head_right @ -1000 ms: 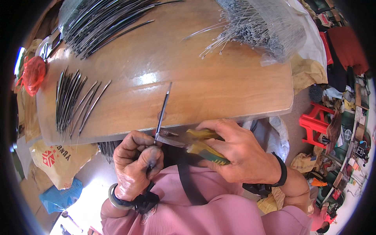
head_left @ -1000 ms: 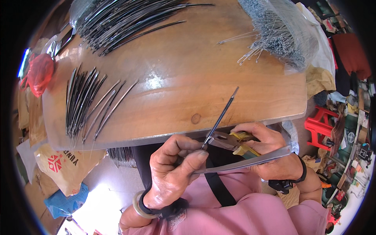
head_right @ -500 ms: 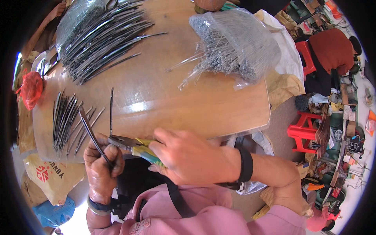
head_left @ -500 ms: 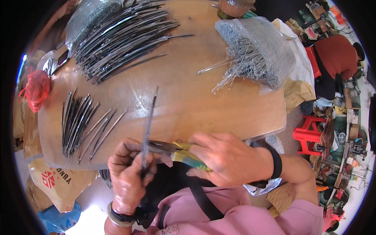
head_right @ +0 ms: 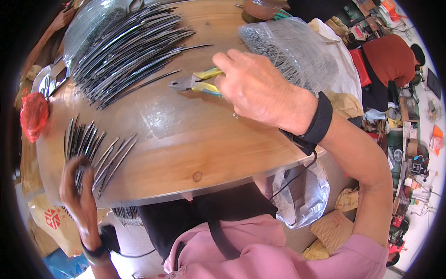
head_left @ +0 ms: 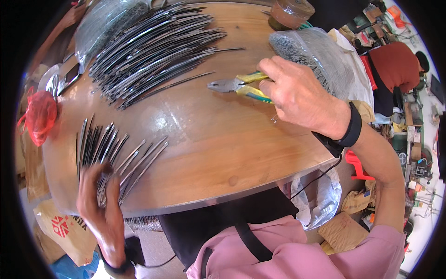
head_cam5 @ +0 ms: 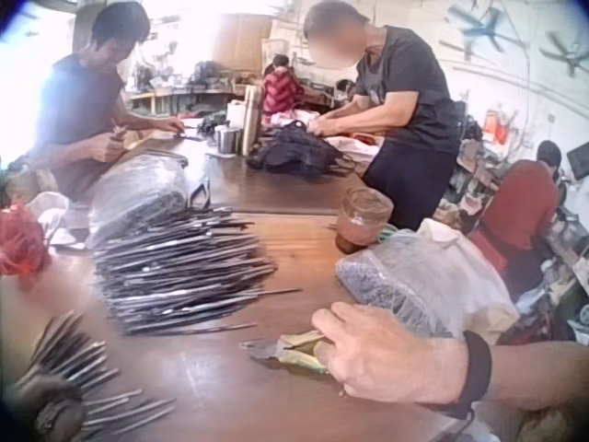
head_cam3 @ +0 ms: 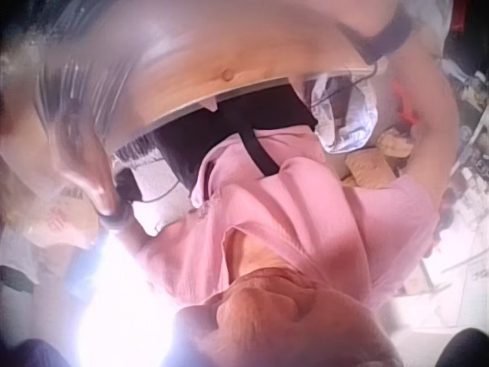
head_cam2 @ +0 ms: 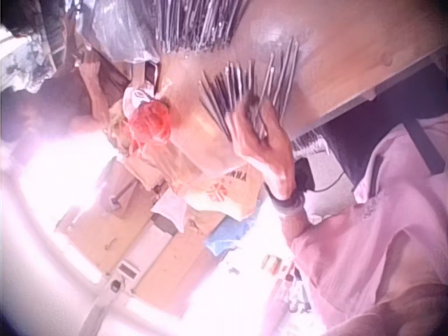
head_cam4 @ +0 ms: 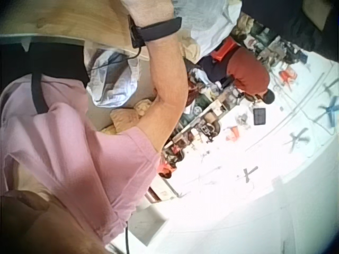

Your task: The person bends and cuts thin metal rods using pliers at a work table. They pick up individual rods from a pile, use the pliers to shape and clip them, and then set them aside among other finished pieces.

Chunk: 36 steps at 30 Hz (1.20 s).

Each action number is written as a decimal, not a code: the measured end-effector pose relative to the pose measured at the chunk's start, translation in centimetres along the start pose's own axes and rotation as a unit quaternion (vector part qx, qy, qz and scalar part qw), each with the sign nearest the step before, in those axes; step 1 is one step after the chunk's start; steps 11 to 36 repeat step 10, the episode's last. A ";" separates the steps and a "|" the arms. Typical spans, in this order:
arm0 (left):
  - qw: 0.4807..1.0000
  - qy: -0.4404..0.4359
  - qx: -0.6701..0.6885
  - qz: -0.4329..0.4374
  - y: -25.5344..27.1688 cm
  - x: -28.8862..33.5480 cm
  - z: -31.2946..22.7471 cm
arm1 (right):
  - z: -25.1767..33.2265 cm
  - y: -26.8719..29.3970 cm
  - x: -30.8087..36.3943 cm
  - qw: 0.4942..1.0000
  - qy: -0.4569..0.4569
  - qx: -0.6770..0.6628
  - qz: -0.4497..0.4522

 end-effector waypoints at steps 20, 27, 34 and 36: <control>0.934 -0.091 -0.265 0.221 -5.9 -12.2 3.6 | 0.4 7.1 0.4 0.983 -0.107 -0.018 -0.145; 0.934 -0.091 -0.265 0.221 -5.9 -12.2 3.6 | 0.4 7.1 0.4 0.983 -0.107 -0.018 -0.145; 0.934 -0.091 -0.265 0.221 -5.9 -12.2 3.6 | 0.4 7.1 0.4 0.983 -0.107 -0.018 -0.145; 0.934 -0.091 -0.265 0.221 -5.9 -12.2 3.6 | 0.4 7.1 0.4 0.983 -0.107 -0.018 -0.145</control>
Point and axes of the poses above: each hand's wrist, its own x-axis away from the middle knuckle, its own y-axis out of the back of the hand, z = x × y, the point moved 1 cm from there along -x, towards the middle knuckle, and after that the axes turned 15 degrees about -y, right-handed, at the moved point
